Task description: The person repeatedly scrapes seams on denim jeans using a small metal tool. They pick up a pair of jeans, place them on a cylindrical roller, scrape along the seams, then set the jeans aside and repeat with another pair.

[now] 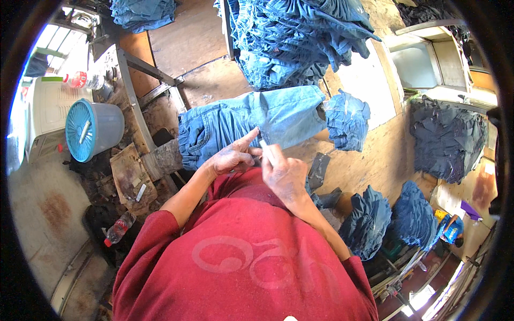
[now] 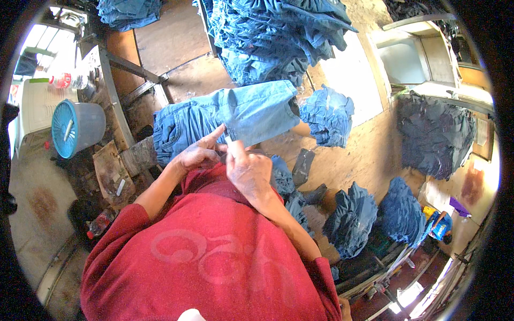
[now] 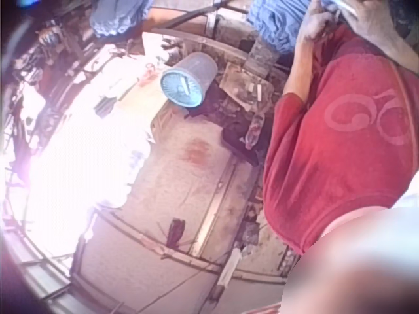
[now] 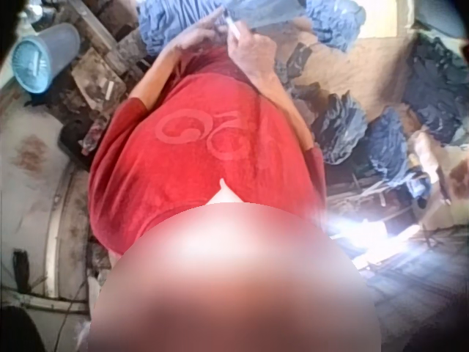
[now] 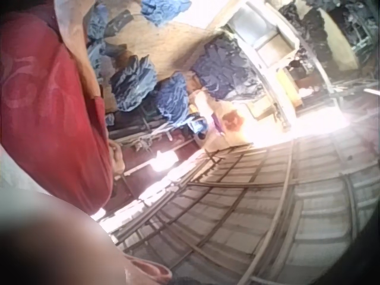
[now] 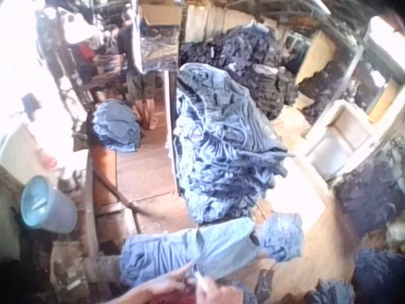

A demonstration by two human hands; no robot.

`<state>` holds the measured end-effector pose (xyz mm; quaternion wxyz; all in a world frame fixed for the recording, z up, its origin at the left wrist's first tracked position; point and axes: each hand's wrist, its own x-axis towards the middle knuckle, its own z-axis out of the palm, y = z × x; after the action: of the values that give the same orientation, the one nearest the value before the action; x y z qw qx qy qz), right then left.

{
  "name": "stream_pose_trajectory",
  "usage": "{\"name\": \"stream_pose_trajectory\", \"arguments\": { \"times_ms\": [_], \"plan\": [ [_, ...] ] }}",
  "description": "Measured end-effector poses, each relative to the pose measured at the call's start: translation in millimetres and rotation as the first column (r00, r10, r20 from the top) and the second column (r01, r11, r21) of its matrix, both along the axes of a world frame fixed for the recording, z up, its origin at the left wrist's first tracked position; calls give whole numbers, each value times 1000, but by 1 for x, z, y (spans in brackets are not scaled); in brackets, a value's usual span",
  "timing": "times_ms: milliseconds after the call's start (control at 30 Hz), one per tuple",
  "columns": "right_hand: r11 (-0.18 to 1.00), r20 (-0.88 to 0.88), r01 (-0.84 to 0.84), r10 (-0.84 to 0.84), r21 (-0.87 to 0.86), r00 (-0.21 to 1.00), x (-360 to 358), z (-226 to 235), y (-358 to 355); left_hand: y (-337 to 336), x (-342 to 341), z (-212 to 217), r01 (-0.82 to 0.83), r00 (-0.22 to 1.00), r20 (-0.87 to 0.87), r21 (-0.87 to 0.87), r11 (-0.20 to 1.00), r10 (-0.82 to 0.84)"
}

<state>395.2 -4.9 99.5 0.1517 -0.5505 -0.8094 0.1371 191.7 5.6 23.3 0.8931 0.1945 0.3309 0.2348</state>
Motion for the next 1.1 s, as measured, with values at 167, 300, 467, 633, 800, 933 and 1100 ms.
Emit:
{"name": "stream_pose_trajectory", "arguments": {
  "times_ms": [167, 300, 467, 633, 800, 933, 1100],
  "plan": [
    [992, -52, -26, 19, -126, 998, 12, 12, -6, 2, -6, -2, 13, 1000, 3, -5, 1000, -13],
    [992, -38, -29, 24, -120, 999, 20, 10, -9, 9, -2, 5, 34, 999, -29, 17, 999, -33],
    [819, -484, 15, -354, -574, 801, 67, -16, -5, 27, -42, 10, 191, 828, -553, 428, 884, 89],
    [798, -411, 395, -582, -455, 702, 153, -83, 52, 28, -130, -16, 300, -203, -961, 121, 946, 187],
    [791, -363, 391, -577, -471, 731, 182, -142, 83, 42, -138, -31, 164, -98, -941, 306, 938, 324],
    [713, -251, 428, -635, -555, 731, 177, -153, 71, 27, -102, -6, -284, 207, -487, 800, 529, 848],
    [903, -412, 365, -428, -225, 805, 198, -147, 75, -90, -53, 22, -453, 313, -925, 57, 890, 218]
  ]
}}
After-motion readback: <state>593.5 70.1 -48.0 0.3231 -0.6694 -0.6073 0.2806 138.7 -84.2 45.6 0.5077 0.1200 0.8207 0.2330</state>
